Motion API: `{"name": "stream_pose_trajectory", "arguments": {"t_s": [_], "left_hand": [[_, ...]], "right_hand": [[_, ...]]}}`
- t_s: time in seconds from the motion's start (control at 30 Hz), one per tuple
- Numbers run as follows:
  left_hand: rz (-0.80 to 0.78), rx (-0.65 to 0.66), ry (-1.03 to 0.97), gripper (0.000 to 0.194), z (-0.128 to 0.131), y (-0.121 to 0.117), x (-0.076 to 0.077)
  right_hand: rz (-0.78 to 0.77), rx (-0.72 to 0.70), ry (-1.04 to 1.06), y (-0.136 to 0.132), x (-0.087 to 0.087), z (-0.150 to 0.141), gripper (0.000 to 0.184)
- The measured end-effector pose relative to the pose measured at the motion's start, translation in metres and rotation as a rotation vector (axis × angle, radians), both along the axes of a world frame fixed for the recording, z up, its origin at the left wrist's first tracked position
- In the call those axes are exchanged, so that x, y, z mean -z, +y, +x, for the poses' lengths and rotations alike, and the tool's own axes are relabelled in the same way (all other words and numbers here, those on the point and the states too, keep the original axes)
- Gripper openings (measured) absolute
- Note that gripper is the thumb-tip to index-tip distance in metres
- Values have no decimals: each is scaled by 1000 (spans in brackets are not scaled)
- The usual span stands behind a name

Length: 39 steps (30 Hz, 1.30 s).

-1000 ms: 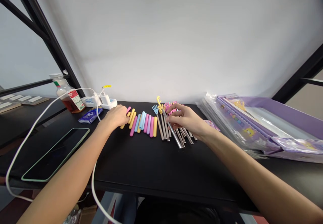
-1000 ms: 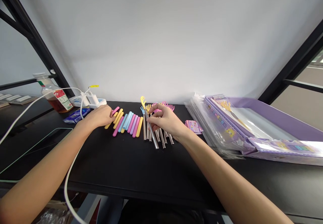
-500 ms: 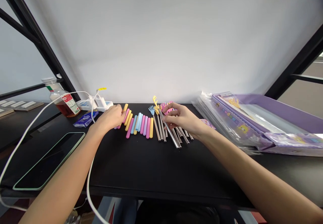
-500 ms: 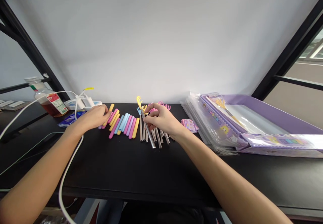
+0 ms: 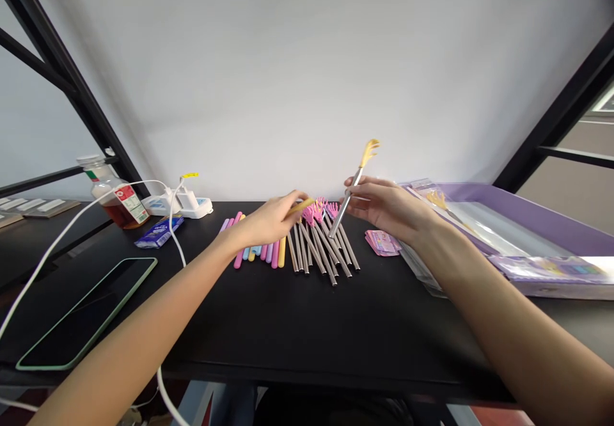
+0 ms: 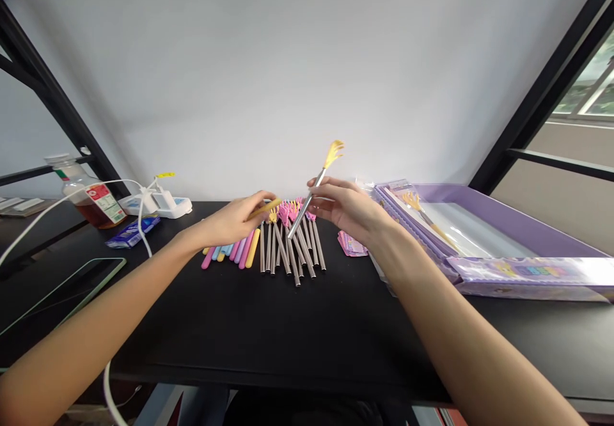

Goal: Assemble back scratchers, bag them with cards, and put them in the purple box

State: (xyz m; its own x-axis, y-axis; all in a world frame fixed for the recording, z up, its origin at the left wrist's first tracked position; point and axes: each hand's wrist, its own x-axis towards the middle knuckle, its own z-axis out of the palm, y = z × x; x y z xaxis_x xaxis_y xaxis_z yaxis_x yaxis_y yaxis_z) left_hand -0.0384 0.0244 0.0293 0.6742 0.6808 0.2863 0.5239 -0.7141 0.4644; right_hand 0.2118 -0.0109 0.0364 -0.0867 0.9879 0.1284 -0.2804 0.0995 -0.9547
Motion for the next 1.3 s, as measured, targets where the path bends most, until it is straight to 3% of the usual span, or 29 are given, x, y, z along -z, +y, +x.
{"name": "stream_pose_trajectory", "arguments": {"t_s": [0.2,0.33,0.5,0.97,1.13,1.3], "left_hand": [[-64,57,-140,37,21,-24,16],[-63,61,-135,38,17,-30,27],[-29,67,-160,36,16,-27,28],[60,60,-206,35,14,-24,31],[178,60,-216,33,12,-20,36],[312,62,-263,30,9,-16,37]], "right_hand": [[189,205,6,-7,12,17,26],[285,232,-46,-12,10,15,30],[384,298,-53,-16,7,10,31],[381,314,-159,-20,8,7,36],[390,227,-299,-19,10,20,33],[403,154,-246,-16,17,26,29]]}}
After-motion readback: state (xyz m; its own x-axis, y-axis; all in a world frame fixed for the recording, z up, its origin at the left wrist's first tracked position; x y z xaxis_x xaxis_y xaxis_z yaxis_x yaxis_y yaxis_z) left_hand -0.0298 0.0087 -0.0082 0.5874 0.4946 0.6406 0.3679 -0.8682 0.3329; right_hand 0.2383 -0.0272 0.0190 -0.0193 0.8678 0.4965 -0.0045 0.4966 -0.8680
